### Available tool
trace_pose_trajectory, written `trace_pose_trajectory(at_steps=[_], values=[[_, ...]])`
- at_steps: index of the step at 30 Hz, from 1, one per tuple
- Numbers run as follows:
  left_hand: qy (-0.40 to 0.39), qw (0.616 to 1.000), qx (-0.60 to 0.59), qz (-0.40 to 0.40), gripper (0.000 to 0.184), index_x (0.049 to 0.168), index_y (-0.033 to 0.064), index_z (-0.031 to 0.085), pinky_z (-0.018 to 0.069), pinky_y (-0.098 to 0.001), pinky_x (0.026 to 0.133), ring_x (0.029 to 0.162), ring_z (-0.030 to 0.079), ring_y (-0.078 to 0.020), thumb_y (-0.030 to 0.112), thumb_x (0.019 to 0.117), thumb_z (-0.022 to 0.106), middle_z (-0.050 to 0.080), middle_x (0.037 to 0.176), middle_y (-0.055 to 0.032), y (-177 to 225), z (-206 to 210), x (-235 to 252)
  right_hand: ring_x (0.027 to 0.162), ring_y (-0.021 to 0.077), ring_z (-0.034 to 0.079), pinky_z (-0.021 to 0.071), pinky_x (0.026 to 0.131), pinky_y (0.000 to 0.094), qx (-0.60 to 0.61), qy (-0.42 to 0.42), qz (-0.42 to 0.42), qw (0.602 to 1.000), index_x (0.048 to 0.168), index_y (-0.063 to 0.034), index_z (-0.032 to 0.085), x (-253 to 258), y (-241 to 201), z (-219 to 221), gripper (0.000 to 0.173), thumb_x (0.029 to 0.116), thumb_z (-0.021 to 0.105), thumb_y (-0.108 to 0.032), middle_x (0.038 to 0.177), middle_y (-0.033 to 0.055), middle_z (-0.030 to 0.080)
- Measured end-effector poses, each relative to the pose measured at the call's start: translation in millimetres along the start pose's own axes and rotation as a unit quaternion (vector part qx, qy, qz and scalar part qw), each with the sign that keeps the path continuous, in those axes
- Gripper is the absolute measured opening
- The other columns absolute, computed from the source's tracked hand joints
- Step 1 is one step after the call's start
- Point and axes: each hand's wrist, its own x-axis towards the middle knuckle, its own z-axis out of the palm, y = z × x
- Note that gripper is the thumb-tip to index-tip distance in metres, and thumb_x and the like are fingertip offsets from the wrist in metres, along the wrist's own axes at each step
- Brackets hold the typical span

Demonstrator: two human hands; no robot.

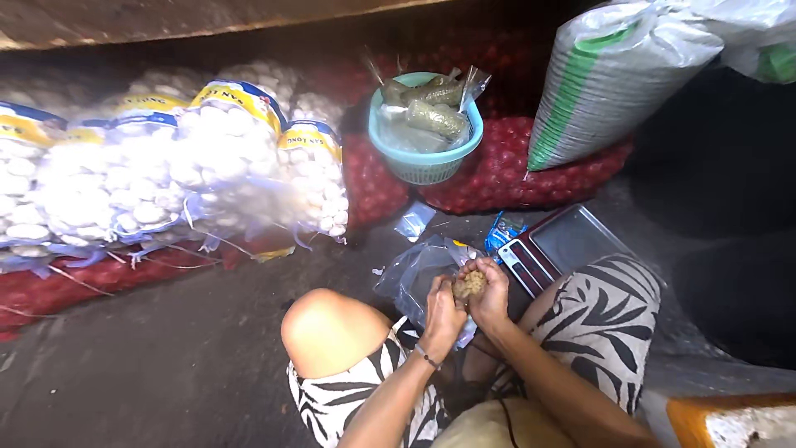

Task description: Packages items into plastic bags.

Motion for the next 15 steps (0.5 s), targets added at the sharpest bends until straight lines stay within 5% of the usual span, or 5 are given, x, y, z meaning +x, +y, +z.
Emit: trace_pose_trajectory(at_steps=[15], values=[[0.025, 0.999, -0.031, 0.007, 0.034, 0.121, -0.0088, 0.068, 0.0531, -0.0401, 0.101, 0.115, 0.067, -0.0311, 0.001, 0.0883, 0.063, 0.065, 0.128, -0.0240, -2, -7, -2, 0.072, 0.0157, 0.069, 0.0592, 0.073, 0.0331, 0.014, -0.060, -0.015, 0.998, 0.081, -0.0098, 0.061, -17, -3, 10, 0.030, 0.0975, 0.036, -0.006, 0.074, 0.0027, 0.069]])
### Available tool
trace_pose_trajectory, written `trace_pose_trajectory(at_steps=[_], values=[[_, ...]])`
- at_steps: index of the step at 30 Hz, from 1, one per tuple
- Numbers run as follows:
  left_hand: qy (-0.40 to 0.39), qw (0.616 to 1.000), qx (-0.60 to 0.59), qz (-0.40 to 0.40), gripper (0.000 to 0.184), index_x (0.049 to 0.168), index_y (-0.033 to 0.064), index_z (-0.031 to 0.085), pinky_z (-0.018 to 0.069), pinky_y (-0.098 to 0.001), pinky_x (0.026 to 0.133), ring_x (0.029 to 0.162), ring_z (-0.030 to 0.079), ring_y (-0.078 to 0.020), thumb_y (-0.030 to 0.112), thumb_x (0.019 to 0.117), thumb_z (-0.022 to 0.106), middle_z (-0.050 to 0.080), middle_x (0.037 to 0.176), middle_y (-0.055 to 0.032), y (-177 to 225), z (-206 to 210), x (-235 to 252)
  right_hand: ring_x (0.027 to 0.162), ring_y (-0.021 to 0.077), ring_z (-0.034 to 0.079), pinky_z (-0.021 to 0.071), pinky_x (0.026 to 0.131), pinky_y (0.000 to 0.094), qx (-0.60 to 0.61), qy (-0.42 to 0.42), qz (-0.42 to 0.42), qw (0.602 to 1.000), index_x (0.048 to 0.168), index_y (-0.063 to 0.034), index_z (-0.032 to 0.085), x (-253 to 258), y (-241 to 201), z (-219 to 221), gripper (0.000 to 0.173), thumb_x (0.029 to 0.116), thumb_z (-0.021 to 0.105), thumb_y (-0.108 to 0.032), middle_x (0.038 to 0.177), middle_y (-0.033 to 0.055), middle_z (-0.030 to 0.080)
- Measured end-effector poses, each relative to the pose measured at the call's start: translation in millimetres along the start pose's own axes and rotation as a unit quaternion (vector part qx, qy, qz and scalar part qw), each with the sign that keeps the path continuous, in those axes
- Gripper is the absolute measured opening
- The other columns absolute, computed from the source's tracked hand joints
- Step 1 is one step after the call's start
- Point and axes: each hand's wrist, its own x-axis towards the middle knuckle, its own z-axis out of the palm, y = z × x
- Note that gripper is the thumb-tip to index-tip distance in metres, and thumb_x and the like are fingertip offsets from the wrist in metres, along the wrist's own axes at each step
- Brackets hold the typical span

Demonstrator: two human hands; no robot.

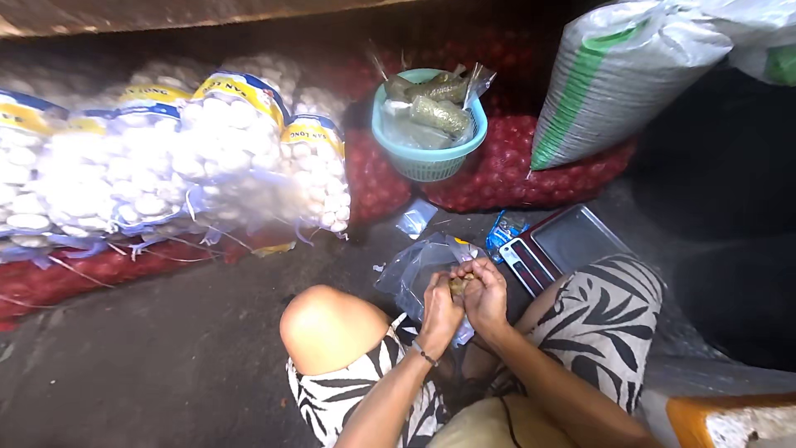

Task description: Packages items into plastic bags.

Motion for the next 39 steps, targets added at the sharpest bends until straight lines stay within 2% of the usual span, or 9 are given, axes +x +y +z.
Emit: trace_pose_trajectory(at_steps=[9, 12, 16, 24, 29, 31, 34, 37, 39], values=[[0.001, 0.998, 0.000, -0.061, 0.039, 0.126, -0.0042, 0.067, 0.0562, -0.0390, 0.095, 0.110, 0.069, -0.0275, -0.002, 0.0877, 0.064, 0.061, 0.137, -0.0217, 3, -23, 6, 0.076, 0.0128, 0.070, 0.0582, 0.074, 0.0286, -0.178, -0.021, 0.005, 0.984, 0.094, -0.0018, 0.060, 33, -5, -7, 0.025, 0.1030, 0.037, -0.003, 0.080, 0.0049, 0.072], [-0.009, 0.991, 0.008, -0.134, 0.040, 0.131, -0.0020, 0.064, 0.0609, -0.0374, 0.083, 0.095, 0.071, -0.0242, 0.000, 0.0913, 0.063, 0.057, 0.140, -0.0207, -2, -41, 16, 0.107, 0.0259, 0.067, 0.0522, 0.098, 0.0417, -0.561, -0.144, 0.093, 0.810, 0.116, 0.0060, 0.067, 73, 15, -33, 0.028, 0.1056, 0.045, -0.007, 0.113, 0.0184, 0.070], [0.004, 0.992, 0.045, -0.117, 0.034, 0.125, -0.0049, 0.067, 0.0489, -0.0407, 0.107, 0.125, 0.062, -0.0301, 0.001, 0.0918, 0.063, 0.061, 0.137, -0.0223, -5, -43, 19, 0.132, 0.0487, 0.053, 0.0428, 0.107, 0.0653, -0.787, -0.326, 0.236, 0.468, 0.131, 0.0080, 0.061, 93, 91, -56, 0.038, 0.1008, 0.058, -0.015, 0.138, 0.0323, 0.057], [0.037, 0.994, 0.032, -0.102, 0.031, 0.121, -0.0044, 0.070, 0.0512, -0.0397, 0.105, 0.120, 0.065, -0.0289, 0.003, 0.0914, 0.064, 0.065, 0.132, -0.0210, -13, -46, 18, 0.141, 0.0511, 0.040, 0.0368, 0.113, 0.0631, -0.842, -0.335, 0.245, 0.344, 0.154, 0.0080, 0.032, 63, 145, -94, 0.105, 0.0807, 0.079, -0.050, 0.155, 0.0347, 0.036], [-0.022, 0.991, 0.043, -0.122, 0.035, 0.126, -0.0023, 0.067, 0.0489, -0.0396, 0.108, 0.125, 0.062, -0.0278, 0.003, 0.0911, 0.063, 0.061, 0.138, -0.0186, -10, -42, 24, 0.123, 0.0490, 0.059, 0.0468, 0.098, 0.0682, -0.820, -0.429, 0.268, 0.269, 0.128, 0.0044, 0.063, 58, 147, -114, 0.061, 0.0932, 0.065, -0.046, 0.133, 0.0294, 0.061], [-0.033, 0.991, 0.053, -0.120, 0.038, 0.127, -0.0023, 0.067, 0.0490, -0.0395, 0.108, 0.126, 0.061, -0.0276, 0.000, 0.0893, 0.063, 0.061, 0.138, -0.0181, -10, -38, 24, 0.125, 0.0474, 0.059, 0.0472, 0.100, 0.0669, -0.809, -0.411, 0.286, 0.308, 0.129, 0.0029, 0.063, 68, 139, -113, 0.050, 0.0974, 0.062, -0.036, 0.134, 0.0285, 0.061], [-0.037, 0.991, 0.053, -0.117, 0.038, 0.128, -0.0035, 0.066, 0.0486, -0.0393, 0.109, 0.127, 0.061, -0.0286, -0.002, 0.0900, 0.061, 0.060, 0.140, -0.0190, -7, -35, 23, 0.128, 0.0403, 0.058, 0.0451, 0.107, 0.0591, -0.745, -0.307, 0.361, 0.470, 0.131, 0.0059, 0.061, 84, 118, -103, 0.043, 0.1037, 0.055, -0.026, 0.135, 0.0276, 0.061], [-0.031, 0.992, 0.054, -0.114, 0.037, 0.127, -0.0037, 0.066, 0.0494, -0.0384, 0.108, 0.125, 0.062, -0.0284, -0.001, 0.0899, 0.062, 0.060, 0.140, -0.0190, -6, -35, 23, 0.064, 0.0171, 0.055, 0.0479, 0.059, 0.0338, -0.562, -0.128, 0.414, 0.704, 0.111, -0.0007, 0.061, 78, 101, -97, 0.029, 0.1061, 0.051, -0.027, 0.081, 0.0090, 0.058], [-0.029, 0.992, 0.051, -0.110, 0.037, 0.126, -0.0040, 0.066, 0.0494, -0.0389, 0.107, 0.125, 0.062, -0.0288, 0.000, 0.0898, 0.063, 0.060, 0.140, -0.0195, -5, -35, 22, 0.053, 0.0127, 0.053, 0.0472, 0.049, 0.0288, -0.368, -0.078, 0.466, 0.801, 0.104, -0.0049, 0.055, 74, 81, -89, 0.011, 0.1014, 0.051, -0.015, 0.071, 0.0044, 0.058]])
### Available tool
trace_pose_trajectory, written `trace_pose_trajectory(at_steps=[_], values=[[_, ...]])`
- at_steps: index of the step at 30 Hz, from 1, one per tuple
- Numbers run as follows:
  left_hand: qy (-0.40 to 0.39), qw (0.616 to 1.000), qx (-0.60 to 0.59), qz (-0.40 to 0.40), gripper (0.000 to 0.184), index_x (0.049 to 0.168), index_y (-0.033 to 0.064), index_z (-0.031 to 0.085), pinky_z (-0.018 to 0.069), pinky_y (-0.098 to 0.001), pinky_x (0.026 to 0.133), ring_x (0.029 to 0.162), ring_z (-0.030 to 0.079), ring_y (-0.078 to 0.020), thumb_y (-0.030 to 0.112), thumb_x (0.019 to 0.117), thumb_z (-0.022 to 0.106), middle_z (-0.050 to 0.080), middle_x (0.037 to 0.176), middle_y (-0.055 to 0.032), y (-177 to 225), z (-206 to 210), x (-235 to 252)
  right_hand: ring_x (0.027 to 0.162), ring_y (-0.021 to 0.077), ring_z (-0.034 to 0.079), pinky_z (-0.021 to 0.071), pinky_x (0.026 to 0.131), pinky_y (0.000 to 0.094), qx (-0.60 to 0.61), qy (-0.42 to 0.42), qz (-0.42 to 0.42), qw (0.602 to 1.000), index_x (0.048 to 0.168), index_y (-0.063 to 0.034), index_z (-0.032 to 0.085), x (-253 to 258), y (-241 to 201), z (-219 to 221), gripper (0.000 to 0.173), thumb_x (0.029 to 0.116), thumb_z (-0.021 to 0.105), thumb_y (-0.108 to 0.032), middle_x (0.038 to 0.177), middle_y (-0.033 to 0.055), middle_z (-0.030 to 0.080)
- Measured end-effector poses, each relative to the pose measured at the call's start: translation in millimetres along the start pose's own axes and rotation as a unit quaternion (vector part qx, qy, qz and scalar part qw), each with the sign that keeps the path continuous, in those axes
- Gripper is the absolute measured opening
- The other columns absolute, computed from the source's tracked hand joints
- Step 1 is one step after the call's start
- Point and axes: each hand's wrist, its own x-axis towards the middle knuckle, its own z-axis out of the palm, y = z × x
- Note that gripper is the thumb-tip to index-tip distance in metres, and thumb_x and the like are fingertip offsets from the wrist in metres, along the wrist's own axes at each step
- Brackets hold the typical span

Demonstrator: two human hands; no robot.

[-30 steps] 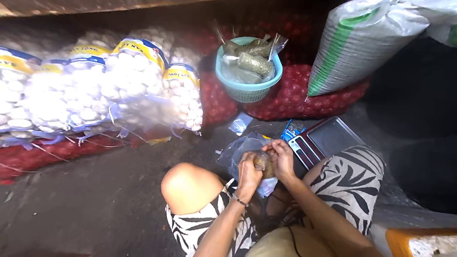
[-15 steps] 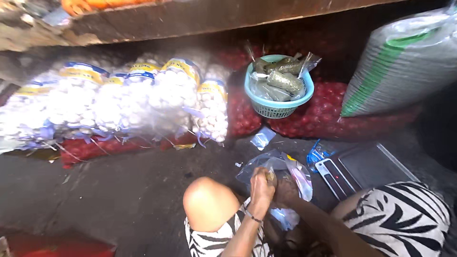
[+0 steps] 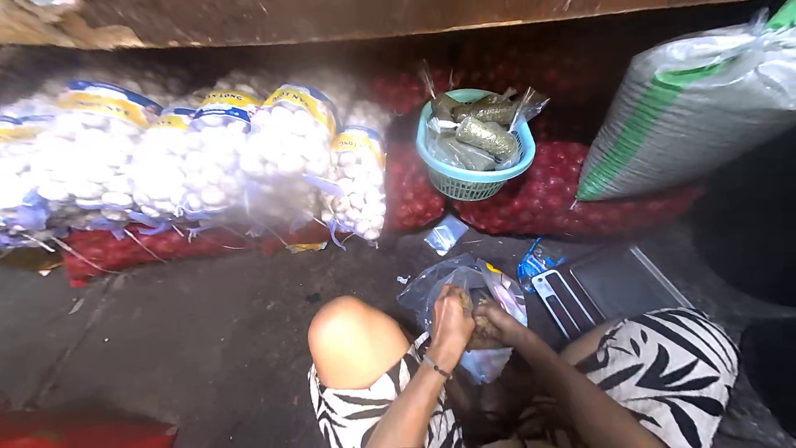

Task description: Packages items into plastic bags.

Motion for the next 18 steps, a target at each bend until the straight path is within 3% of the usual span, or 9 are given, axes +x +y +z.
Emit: trace_pose_trajectory(at_steps=[1, 3, 5, 7, 10, 13, 18], values=[[-0.002, 1.000, -0.001, 0.003, 0.037, 0.126, -0.0042, 0.066, 0.0492, -0.0389, 0.107, 0.125, 0.062, -0.0291, 0.000, 0.0898, 0.064, 0.060, 0.140, -0.0199, 0, 1, -1, 0.054, 0.0127, 0.056, 0.0485, 0.049, 0.0280, 0.072, -0.034, -0.004, 0.997, 0.100, -0.0062, 0.055, -12, -5, -1, 0.008, 0.1001, 0.049, -0.011, 0.071, 0.0044, 0.060], [-0.007, 1.000, -0.005, 0.009, 0.037, 0.126, -0.0046, 0.066, 0.0491, -0.0391, 0.108, 0.125, 0.062, -0.0294, 0.000, 0.0898, 0.064, 0.060, 0.140, -0.0204, -1, 2, -4, 0.058, 0.0125, 0.058, 0.0506, 0.053, 0.0265, 0.155, -0.063, -0.033, 0.985, 0.094, -0.0081, 0.056, -34, -14, -1, 0.018, 0.1032, 0.042, -0.013, 0.072, 0.0033, 0.062], [-0.001, 1.000, -0.011, 0.016, 0.037, 0.126, -0.0049, 0.066, 0.0496, -0.0389, 0.107, 0.125, 0.062, -0.0290, -0.002, 0.0890, 0.063, 0.060, 0.140, -0.0204, -2, 3, -5, 0.055, 0.0118, 0.056, 0.0499, 0.052, 0.0258, 0.225, -0.002, -0.089, 0.970, 0.088, -0.0092, 0.055, -54, -27, 6, 0.027, 0.1074, 0.038, -0.018, 0.068, 0.0020, 0.059], [0.008, 1.000, -0.020, 0.019, 0.038, 0.126, -0.0051, 0.066, 0.0491, -0.0389, 0.108, 0.126, 0.061, -0.0291, -0.003, 0.0886, 0.062, 0.059, 0.140, -0.0207, -2, 5, -7, 0.051, 0.0107, 0.054, 0.0494, 0.049, 0.0249, 0.324, 0.078, -0.155, 0.930, 0.088, -0.0093, 0.051, -78, -46, 19, 0.025, 0.1078, 0.039, -0.018, 0.064, 0.0009, 0.055], [0.013, 0.999, -0.032, 0.029, 0.040, 0.128, -0.0051, 0.065, 0.0491, -0.0384, 0.108, 0.127, 0.061, -0.0290, -0.003, 0.0884, 0.061, 0.059, 0.141, -0.0209, -2, 10, -11, 0.053, 0.0109, 0.057, 0.0517, 0.052, 0.0247, 0.426, 0.086, -0.244, 0.867, 0.087, -0.0106, 0.052, -113, -68, 39, 0.031, 0.1105, 0.035, -0.020, 0.065, 0.0004, 0.056], [0.022, 0.998, -0.040, 0.043, 0.037, 0.125, -0.0057, 0.066, 0.0505, -0.0385, 0.106, 0.123, 0.063, -0.0290, -0.002, 0.0881, 0.061, 0.061, 0.137, -0.0207, -1, 13, -11, 0.058, 0.0129, 0.061, 0.0553, 0.056, 0.0263, 0.458, 0.073, -0.286, 0.838, 0.088, -0.0097, 0.053, -130, -76, 61, 0.031, 0.1103, 0.034, -0.018, 0.068, 0.0021, 0.060], [0.027, 0.994, -0.075, 0.072, 0.034, 0.124, -0.0085, 0.065, 0.0502, -0.0400, 0.106, 0.122, 0.063, -0.0319, 0.004, 0.0922, 0.063, 0.061, 0.135, -0.0243, -2, 17, -13, 0.071, 0.0133, 0.067, 0.0599, 0.070, 0.0301, 0.380, 0.131, -0.320, 0.858, 0.099, -0.0063, 0.051, -128, -63, 81, 0.022, 0.1093, 0.032, -0.009, 0.078, 0.0024, 0.064]])
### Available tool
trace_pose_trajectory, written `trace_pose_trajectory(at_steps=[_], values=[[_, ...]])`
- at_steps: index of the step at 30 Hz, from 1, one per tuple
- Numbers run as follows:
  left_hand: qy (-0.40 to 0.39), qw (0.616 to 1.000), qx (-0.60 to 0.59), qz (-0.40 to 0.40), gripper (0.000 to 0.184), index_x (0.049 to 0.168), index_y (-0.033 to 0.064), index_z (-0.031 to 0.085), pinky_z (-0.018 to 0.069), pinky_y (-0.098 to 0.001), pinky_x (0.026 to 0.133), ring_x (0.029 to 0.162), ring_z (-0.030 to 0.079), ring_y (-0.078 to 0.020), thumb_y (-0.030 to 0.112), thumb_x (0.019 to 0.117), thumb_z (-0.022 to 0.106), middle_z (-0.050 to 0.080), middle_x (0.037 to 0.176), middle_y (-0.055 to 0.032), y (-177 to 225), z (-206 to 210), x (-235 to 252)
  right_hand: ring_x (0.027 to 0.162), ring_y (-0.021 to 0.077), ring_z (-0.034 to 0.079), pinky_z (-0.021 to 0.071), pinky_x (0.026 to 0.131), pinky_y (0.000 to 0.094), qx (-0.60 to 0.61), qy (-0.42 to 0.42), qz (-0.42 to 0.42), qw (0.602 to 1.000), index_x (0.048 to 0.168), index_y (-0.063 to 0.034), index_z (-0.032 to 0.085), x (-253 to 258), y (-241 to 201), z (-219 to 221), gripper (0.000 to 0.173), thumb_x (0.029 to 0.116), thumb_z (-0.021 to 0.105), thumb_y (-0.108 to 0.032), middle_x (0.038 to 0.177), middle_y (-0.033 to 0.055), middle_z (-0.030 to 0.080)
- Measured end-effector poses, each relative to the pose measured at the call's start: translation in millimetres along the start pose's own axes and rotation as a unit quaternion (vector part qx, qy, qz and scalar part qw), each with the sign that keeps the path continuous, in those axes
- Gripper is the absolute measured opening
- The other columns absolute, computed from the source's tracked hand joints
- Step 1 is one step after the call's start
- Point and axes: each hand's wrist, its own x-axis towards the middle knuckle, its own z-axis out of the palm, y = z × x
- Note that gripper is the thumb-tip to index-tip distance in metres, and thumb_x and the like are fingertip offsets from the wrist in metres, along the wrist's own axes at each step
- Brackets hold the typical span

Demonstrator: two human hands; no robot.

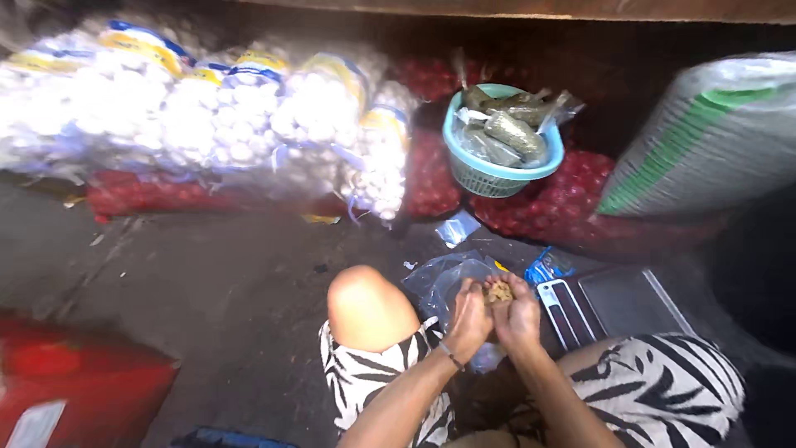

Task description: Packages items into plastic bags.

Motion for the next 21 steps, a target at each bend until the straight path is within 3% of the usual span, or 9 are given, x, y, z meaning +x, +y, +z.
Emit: trace_pose_trajectory(at_steps=[6, 9, 11, 12, 14, 17, 19, 21], values=[[-0.017, 0.999, -0.027, 0.015, 0.037, 0.125, -0.0109, 0.062, 0.0507, -0.0444, 0.105, 0.122, 0.062, -0.0357, 0.004, 0.0912, 0.066, 0.059, 0.134, -0.0270, -5, 2, -1, 0.075, 0.0080, 0.070, 0.0592, 0.067, 0.0247, -0.118, -0.071, -0.062, 0.988, 0.098, -0.0084, 0.054, -8, 5, -12, 0.024, 0.1077, 0.032, -0.008, 0.082, -0.0024, 0.070], [-0.018, 0.999, -0.025, 0.015, 0.036, 0.124, -0.0108, 0.062, 0.0521, -0.0450, 0.102, 0.120, 0.062, -0.0360, 0.003, 0.0907, 0.065, 0.059, 0.134, -0.0265, -4, 2, -1, 0.075, 0.0071, 0.071, 0.0580, 0.064, 0.0223, -0.146, -0.088, -0.088, 0.981, 0.095, -0.0076, 0.057, -9, 9, -14, 0.023, 0.1056, 0.036, -0.006, 0.084, -0.0005, 0.074], [-0.024, 0.999, -0.021, 0.011, 0.038, 0.125, -0.0108, 0.062, 0.0524, -0.0454, 0.102, 0.120, 0.063, -0.0360, 0.000, 0.0890, 0.065, 0.058, 0.134, -0.0264, -4, 0, 0, 0.082, 0.0088, 0.072, 0.0599, 0.074, 0.0245, -0.163, -0.104, -0.124, 0.973, 0.094, -0.0063, 0.058, -7, 9, -20, 0.023, 0.1043, 0.038, -0.003, 0.088, 0.0006, 0.075], [-0.024, 1.000, -0.019, 0.006, 0.040, 0.126, -0.0104, 0.061, 0.0526, -0.0449, 0.101, 0.120, 0.063, -0.0356, -0.001, 0.0880, 0.065, 0.058, 0.134, -0.0261, -4, -2, 0, 0.086, 0.0097, 0.072, 0.0599, 0.078, 0.0261, -0.176, -0.112, -0.151, 0.966, 0.095, -0.0053, 0.059, -4, 8, -26, 0.019, 0.1020, 0.042, -0.001, 0.090, 0.0010, 0.074], [-0.017, 1.000, -0.016, -0.005, 0.042, 0.126, -0.0096, 0.062, 0.0525, -0.0435, 0.102, 0.120, 0.063, -0.0346, -0.004, 0.0847, 0.066, 0.058, 0.135, -0.0255, -4, -6, 1, 0.082, 0.0055, 0.068, 0.0593, 0.076, 0.0230, -0.215, -0.122, -0.212, 0.945, 0.100, -0.0041, 0.060, 1, 7, -38, 0.014, 0.0903, 0.057, 0.006, 0.090, -0.0027, 0.069], [-0.006, 1.000, -0.020, -0.019, 0.043, 0.129, -0.0086, 0.062, 0.0514, -0.0415, 0.104, 0.123, 0.062, -0.0333, -0.004, 0.0857, 0.064, 0.058, 0.138, -0.0245, -3, -13, 1, 0.073, 0.0010, 0.060, 0.0546, 0.067, 0.0173, -0.320, -0.128, -0.235, 0.909, 0.117, 0.0031, 0.052, 13, 6, -66, 0.051, 0.0693, 0.065, 0.014, 0.095, 0.0000, 0.059], [-0.012, 0.999, -0.021, -0.030, 0.043, 0.130, -0.0079, 0.061, 0.0503, -0.0408, 0.106, 0.125, 0.060, -0.0327, -0.004, 0.0875, 0.063, 0.056, 0.140, -0.0239, -1, -17, 1, 0.070, 0.0070, 0.060, 0.0550, 0.063, 0.0226, -0.412, -0.120, -0.195, 0.882, 0.131, 0.0073, 0.048, 19, 9, -85, 0.065, 0.0696, 0.069, 0.015, 0.099, 0.0088, 0.057], [-0.013, 0.999, -0.016, -0.031, 0.043, 0.130, -0.0069, 0.061, 0.0507, -0.0399, 0.105, 0.125, 0.060, -0.0316, -0.004, 0.0872, 0.063, 0.056, 0.141, -0.0229, 0, -16, 2, 0.076, 0.0179, 0.063, 0.0567, 0.067, 0.0350, -0.488, -0.119, -0.155, 0.851, 0.137, 0.0076, 0.048, 26, 18, -101, 0.067, 0.0749, 0.073, 0.013, 0.103, 0.0170, 0.061]])
